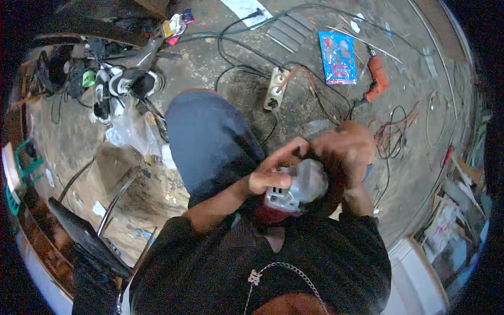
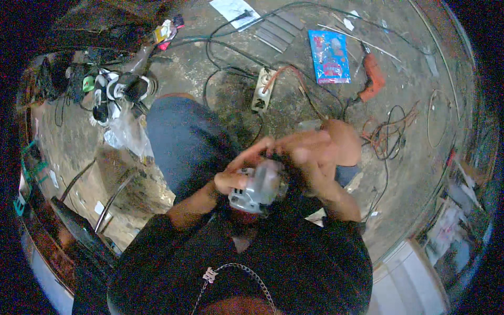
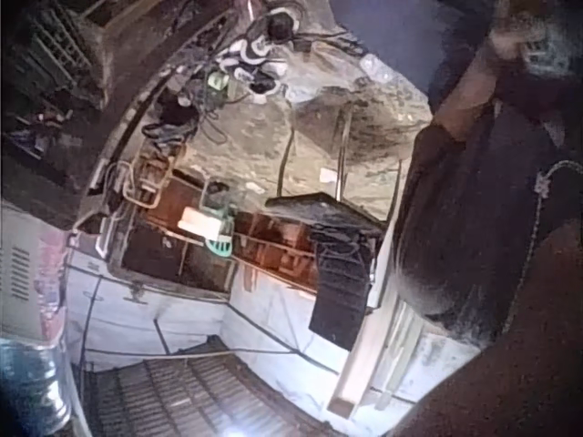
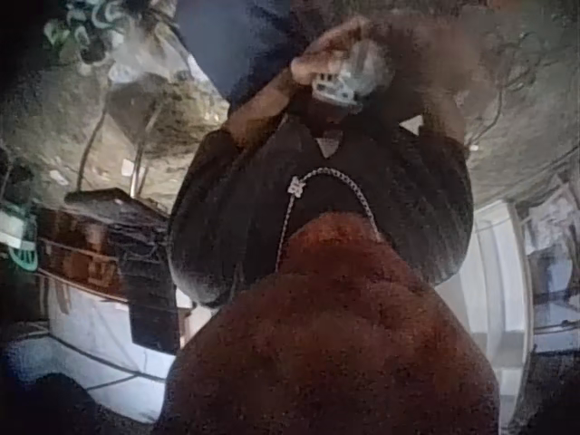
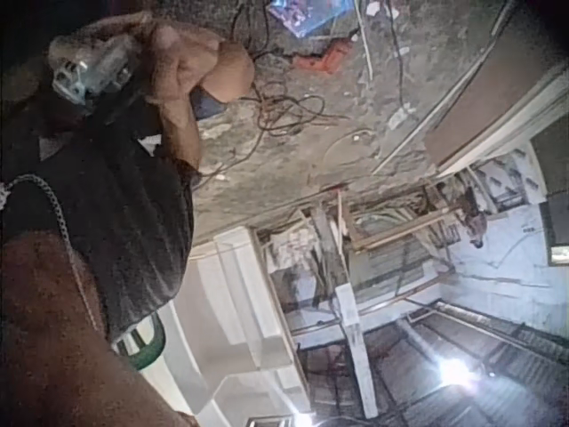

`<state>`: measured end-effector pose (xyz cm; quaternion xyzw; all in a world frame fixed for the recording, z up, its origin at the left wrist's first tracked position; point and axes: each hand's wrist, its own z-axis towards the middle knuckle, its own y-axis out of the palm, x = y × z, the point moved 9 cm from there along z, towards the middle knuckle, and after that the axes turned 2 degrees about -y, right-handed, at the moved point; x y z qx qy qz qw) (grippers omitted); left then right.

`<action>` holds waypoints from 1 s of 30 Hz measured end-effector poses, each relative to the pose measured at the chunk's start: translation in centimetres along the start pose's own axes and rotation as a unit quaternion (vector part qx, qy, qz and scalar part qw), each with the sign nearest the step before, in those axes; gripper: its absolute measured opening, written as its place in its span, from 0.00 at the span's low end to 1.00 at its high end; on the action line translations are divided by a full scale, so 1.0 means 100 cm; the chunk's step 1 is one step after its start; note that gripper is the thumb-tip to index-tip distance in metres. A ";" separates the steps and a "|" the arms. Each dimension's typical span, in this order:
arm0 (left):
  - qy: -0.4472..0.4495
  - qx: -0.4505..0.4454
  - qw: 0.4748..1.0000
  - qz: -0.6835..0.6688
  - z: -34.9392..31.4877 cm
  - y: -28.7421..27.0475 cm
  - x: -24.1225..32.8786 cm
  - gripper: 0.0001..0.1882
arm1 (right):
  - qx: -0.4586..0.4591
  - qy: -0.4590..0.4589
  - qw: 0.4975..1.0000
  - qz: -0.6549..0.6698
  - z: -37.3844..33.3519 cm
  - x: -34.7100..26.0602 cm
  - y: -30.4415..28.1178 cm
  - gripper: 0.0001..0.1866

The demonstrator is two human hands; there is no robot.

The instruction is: The person attaches a circular sanding pad to an angle grinder. The person uses a small wrench to tighten the central nut, securing the pad onto the spindle of the tool.

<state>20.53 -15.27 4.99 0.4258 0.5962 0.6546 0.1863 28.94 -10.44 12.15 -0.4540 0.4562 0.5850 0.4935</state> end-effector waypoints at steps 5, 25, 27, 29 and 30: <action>-0.028 -0.045 0.999 -0.003 0.002 0.011 -0.007 0.35 | -0.237 -0.162 0.954 0.089 0.010 -0.031 0.015 0.16; 0.165 0.291 0.906 0.260 -0.024 -0.015 0.051 0.21 | -0.355 0.203 0.797 -0.443 0.029 0.067 0.022 0.18; 0.156 0.286 0.906 0.270 -0.032 -0.022 0.050 0.21 | -0.241 0.121 0.893 -0.360 0.030 0.056 0.021 0.14; 0.152 0.285 0.909 0.264 -0.036 -0.027 0.046 0.21 | -0.229 0.132 0.894 -0.363 0.023 0.054 0.024 0.13; 0.150 0.280 0.910 0.265 -0.038 -0.025 0.046 0.21 | -0.219 0.141 0.894 -0.365 0.020 0.051 0.024 0.12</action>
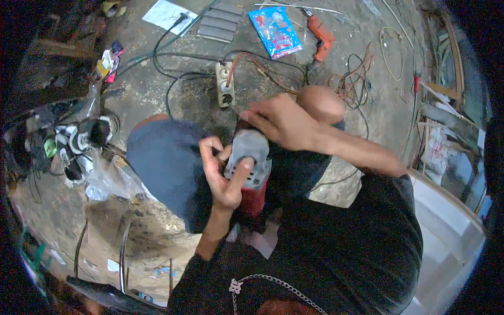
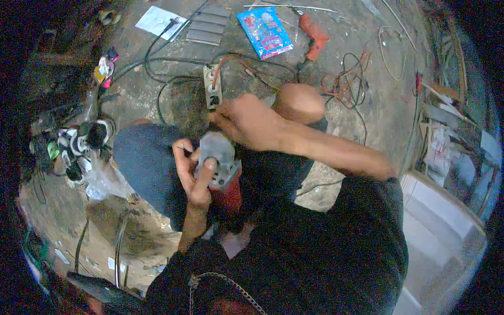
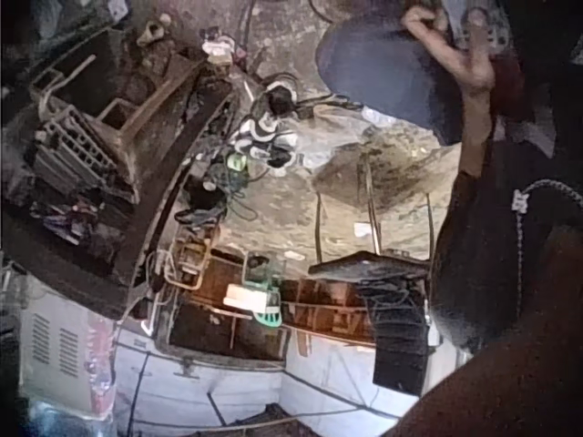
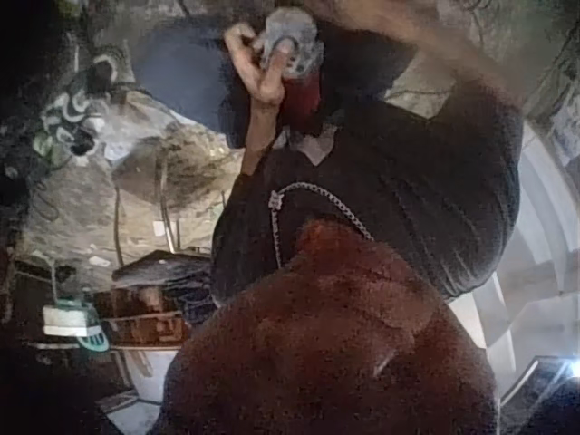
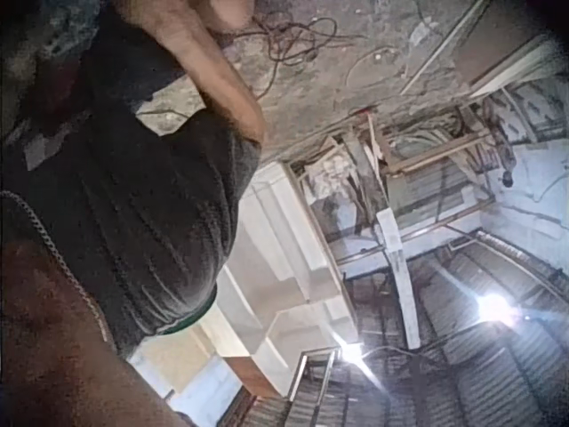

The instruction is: The person attaches a circular sanding pad to an angle grinder. The person uses a small wrench to tighten the central nut, securing the pad onto the spindle of the tool.

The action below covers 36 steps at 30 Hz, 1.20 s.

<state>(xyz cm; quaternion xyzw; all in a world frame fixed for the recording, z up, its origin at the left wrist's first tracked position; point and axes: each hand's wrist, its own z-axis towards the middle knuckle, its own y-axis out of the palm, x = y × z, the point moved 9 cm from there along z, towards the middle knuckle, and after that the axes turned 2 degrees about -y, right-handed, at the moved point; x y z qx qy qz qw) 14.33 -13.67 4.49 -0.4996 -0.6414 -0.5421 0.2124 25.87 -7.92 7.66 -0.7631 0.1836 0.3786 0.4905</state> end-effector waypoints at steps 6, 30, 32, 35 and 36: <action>-0.019 -0.027 0.999 -0.036 -0.010 0.003 -0.010 0.25 | 0.052 0.023 0.998 -0.004 -0.021 -0.005 0.000 0.14; -0.040 -0.127 0.987 0.092 -0.024 0.206 0.192 0.26 | 0.089 0.130 0.892 0.423 -0.131 -0.094 -0.149 0.28; 0.002 -0.135 0.975 0.179 -0.040 0.249 0.241 0.28 | 0.156 0.123 0.868 0.455 -0.169 -0.142 -0.199 0.28; -0.056 -0.181 0.970 0.151 -0.073 0.318 0.294 0.28 | 0.263 0.130 0.788 0.541 -0.227 -0.215 -0.270 0.29; -0.077 -0.193 0.966 0.153 -0.085 0.344 0.312 0.28 | 0.273 0.124 0.788 0.537 -0.243 -0.237 -0.292 0.29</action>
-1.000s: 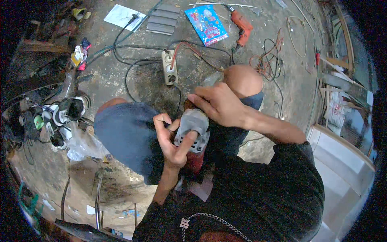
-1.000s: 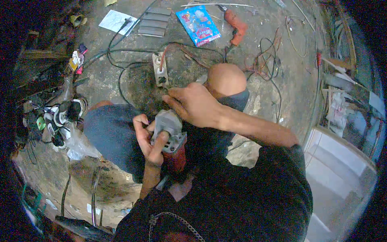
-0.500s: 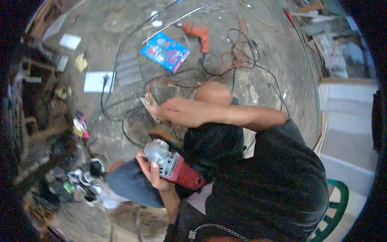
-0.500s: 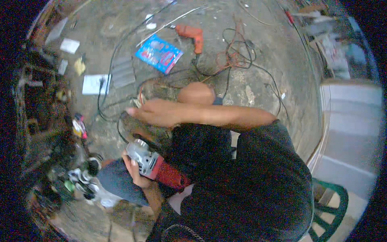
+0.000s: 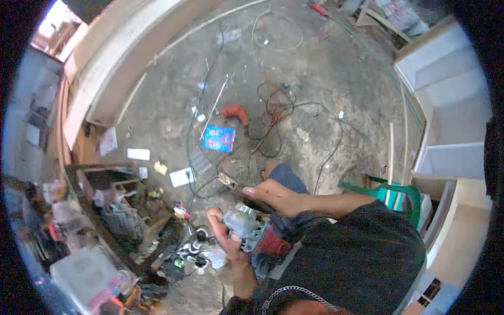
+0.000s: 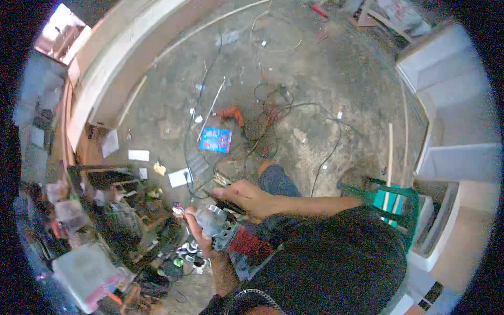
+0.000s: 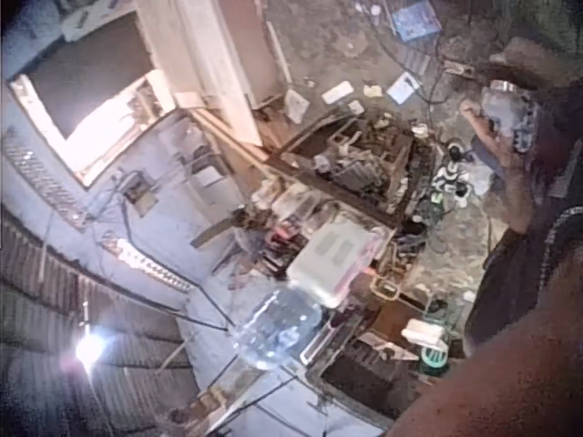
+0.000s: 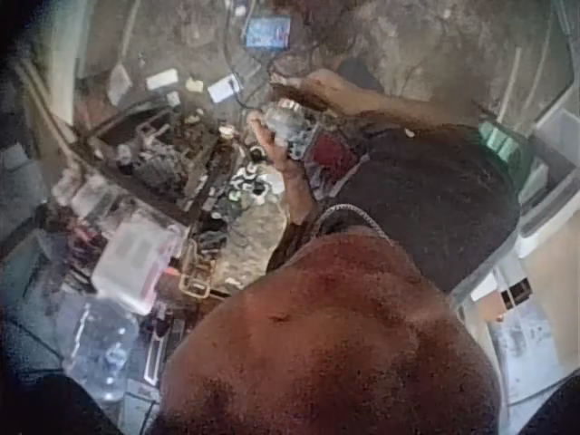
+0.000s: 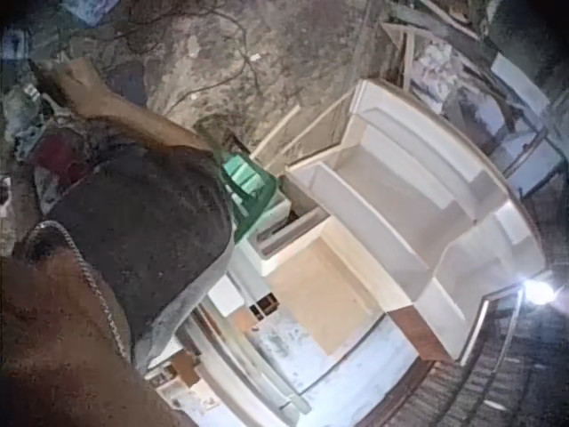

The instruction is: The person attaches a circular sanding pad to an angle grinder. The person uses a small wrench to tighten the central nut, securing the pad onto the spindle of the tool.

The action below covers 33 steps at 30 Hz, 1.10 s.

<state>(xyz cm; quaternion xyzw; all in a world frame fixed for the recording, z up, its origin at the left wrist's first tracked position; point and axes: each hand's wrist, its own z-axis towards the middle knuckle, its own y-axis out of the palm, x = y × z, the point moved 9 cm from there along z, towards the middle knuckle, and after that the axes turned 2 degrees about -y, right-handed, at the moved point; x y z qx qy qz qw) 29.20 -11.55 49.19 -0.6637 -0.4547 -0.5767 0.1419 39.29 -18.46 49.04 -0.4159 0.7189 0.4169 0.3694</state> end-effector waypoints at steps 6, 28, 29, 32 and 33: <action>-0.034 -0.125 0.981 -0.141 -0.035 0.130 0.126 0.30 | 0.157 -0.190 0.967 -0.065 -0.103 -0.178 -0.010 0.29; -0.255 -0.524 0.659 -0.475 0.027 0.329 0.025 0.39 | 0.602 -0.216 0.766 0.066 -0.308 -0.091 -0.163 0.14; -0.261 -0.528 0.649 -0.482 0.029 0.347 0.017 0.39 | 0.600 -0.197 0.775 0.031 -0.313 -0.089 -0.174 0.14; -0.266 -0.530 0.632 -0.499 0.047 0.407 -0.002 0.38 | 0.551 -0.194 0.811 -0.025 -0.319 -0.101 -0.213 0.13; -0.266 -0.531 0.624 -0.508 0.051 0.430 -0.010 0.38 | 0.547 -0.198 0.813 -0.028 -0.326 -0.109 -0.231 0.13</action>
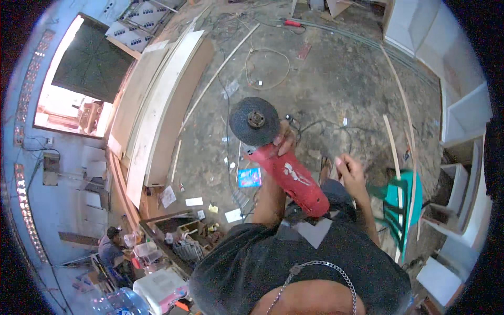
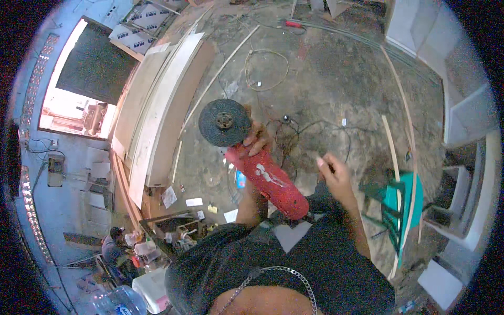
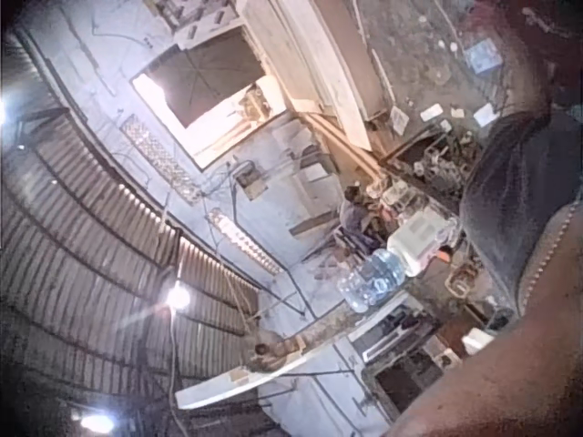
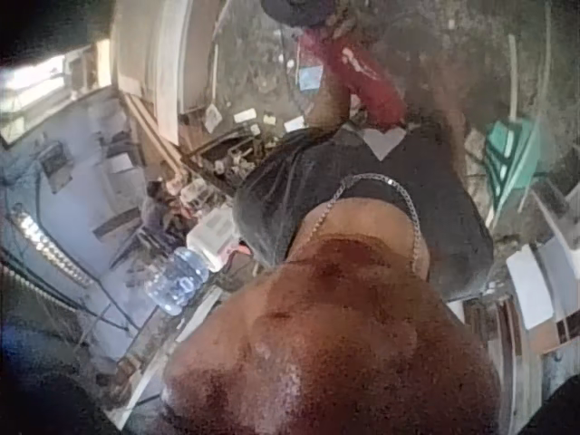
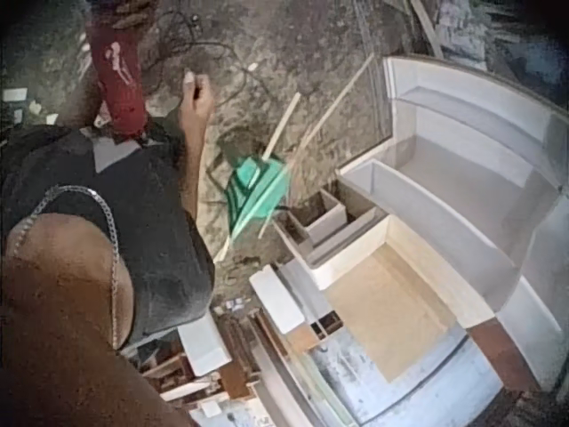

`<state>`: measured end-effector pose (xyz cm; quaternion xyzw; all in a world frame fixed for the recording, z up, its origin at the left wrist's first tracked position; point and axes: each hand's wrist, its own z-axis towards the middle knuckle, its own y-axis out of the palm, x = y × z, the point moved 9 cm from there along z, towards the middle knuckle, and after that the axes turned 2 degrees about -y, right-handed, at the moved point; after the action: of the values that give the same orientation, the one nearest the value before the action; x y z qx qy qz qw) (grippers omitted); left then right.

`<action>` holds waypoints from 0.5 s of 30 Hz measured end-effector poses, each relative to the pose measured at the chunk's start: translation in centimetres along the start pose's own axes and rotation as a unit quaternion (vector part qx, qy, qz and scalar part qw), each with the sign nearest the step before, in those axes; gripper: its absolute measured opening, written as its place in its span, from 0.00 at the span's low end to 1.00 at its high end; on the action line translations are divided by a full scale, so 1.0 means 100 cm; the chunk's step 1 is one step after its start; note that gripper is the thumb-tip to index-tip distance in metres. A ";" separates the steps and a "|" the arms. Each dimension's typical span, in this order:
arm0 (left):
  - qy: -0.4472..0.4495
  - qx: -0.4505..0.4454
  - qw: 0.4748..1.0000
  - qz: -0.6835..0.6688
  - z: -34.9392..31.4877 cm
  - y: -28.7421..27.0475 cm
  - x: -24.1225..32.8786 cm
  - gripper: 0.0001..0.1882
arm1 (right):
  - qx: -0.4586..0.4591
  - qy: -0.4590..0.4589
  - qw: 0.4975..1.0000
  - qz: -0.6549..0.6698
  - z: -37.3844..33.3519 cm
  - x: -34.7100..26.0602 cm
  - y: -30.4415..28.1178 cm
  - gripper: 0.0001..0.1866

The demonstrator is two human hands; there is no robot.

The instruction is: The person attaches a circular sanding pad to an angle grinder. The person uses a small wrench to tighten the central nut, securing the pad onto the spindle of the tool.

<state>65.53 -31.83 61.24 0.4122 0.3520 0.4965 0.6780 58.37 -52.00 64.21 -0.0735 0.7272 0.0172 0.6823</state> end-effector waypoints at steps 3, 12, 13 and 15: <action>0.002 -0.009 1.000 -0.021 0.058 -0.026 -0.011 0.38 | -0.043 0.012 0.996 -0.081 0.043 -0.010 -0.022 0.15; 0.017 -0.069 0.992 -0.108 0.238 -0.079 -0.013 0.36 | -0.258 -0.006 0.961 0.099 0.138 -0.002 -0.070 0.28; 0.027 -0.076 0.991 -0.111 0.256 -0.081 -0.006 0.36 | -0.235 -0.047 0.967 0.080 0.153 -0.017 -0.076 0.25; 0.087 -0.055 0.994 -0.033 0.291 -0.089 0.012 0.32 | -0.241 0.001 0.969 0.055 0.189 -0.029 -0.085 0.21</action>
<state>95.06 -38.29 65.12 0.3177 0.3948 0.5264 0.6827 78.38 -57.83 66.45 -0.1957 0.7049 0.2296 0.6419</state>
